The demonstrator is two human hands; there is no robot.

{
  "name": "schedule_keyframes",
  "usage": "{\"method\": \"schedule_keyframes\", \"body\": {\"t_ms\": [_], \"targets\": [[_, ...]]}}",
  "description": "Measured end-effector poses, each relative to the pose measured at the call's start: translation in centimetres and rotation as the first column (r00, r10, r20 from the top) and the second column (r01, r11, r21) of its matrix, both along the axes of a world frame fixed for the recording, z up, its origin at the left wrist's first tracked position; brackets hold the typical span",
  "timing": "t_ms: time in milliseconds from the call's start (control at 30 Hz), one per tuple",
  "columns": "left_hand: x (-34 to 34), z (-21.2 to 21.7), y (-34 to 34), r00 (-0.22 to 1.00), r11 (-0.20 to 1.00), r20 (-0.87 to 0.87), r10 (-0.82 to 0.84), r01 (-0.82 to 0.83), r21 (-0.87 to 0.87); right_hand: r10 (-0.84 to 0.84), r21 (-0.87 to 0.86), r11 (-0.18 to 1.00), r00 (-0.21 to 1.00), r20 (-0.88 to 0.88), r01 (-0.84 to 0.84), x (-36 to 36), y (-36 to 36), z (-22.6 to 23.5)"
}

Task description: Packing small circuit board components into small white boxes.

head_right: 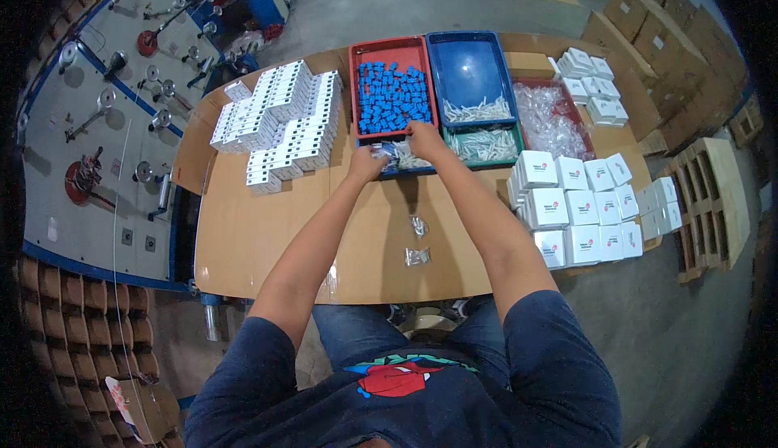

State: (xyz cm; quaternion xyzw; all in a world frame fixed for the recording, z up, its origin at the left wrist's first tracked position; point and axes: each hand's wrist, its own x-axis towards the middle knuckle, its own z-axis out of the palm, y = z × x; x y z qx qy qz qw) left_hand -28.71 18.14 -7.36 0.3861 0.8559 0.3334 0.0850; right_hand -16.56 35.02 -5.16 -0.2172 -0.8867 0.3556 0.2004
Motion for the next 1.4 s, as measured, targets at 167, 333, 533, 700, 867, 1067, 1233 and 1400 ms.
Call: {"method": "schedule_keyframes", "body": {"t_ms": [167, 333, 533, 700, 867, 1067, 1233, 1400], "targets": [[1.0, 1.3, -0.8, 0.998, 0.999, -0.053, 0.028, -0.027, 0.022, 0.043, 0.097, 0.994, 0.999, 0.012, -0.044, 0.3, -0.2, 0.4], [1.9, 1.7, -0.7, 0.994, 0.997, -0.098, 0.043, -0.048, -0.058, 0.033, 0.026, 0.999, 0.993, 0.11, -0.036, 0.9, -0.9, 1.1], [1.0, -0.4, 0.5, 0.998, 0.997, 0.019, 0.059, -0.06, 0.055, 0.034, 0.069, 0.997, 0.996, 0.077, -0.039, 0.6, 0.2, -0.1], [0.5, -1.2, -0.7, 0.998, 0.985, -0.049, 0.048, -0.039, 0.17, 0.016, 0.09, 0.996, 0.992, 0.125, -0.028, 0.2, -0.6, 0.2], [1.7, 0.0, 0.4, 0.992, 0.991, 0.109, 0.064, -0.076, 0.107, 0.048, -0.17, 0.984, 0.999, -0.026, -0.052, 1.3, 0.5, -0.6], [1.4, -0.2, -0.3, 1.0, 0.972, -0.027, 0.012, -0.006, 0.234, 0.163, -0.015, 0.987, 0.976, 0.145, -0.162, 0.4, -0.3, 0.8], [4.3, 1.8, 0.6, 0.999, 0.977, -0.04, -0.027, 0.034, 0.21, 0.121, -0.134, 0.984, 0.992, 0.039, -0.115, 1.3, 0.7, -1.1], [3.3, 1.9, 0.4, 0.996, 0.964, 0.002, -0.085, 0.082, 0.253, 0.182, -0.221, 0.957, 0.982, -0.049, -0.189, 0.4, -0.2, -0.7]]}}
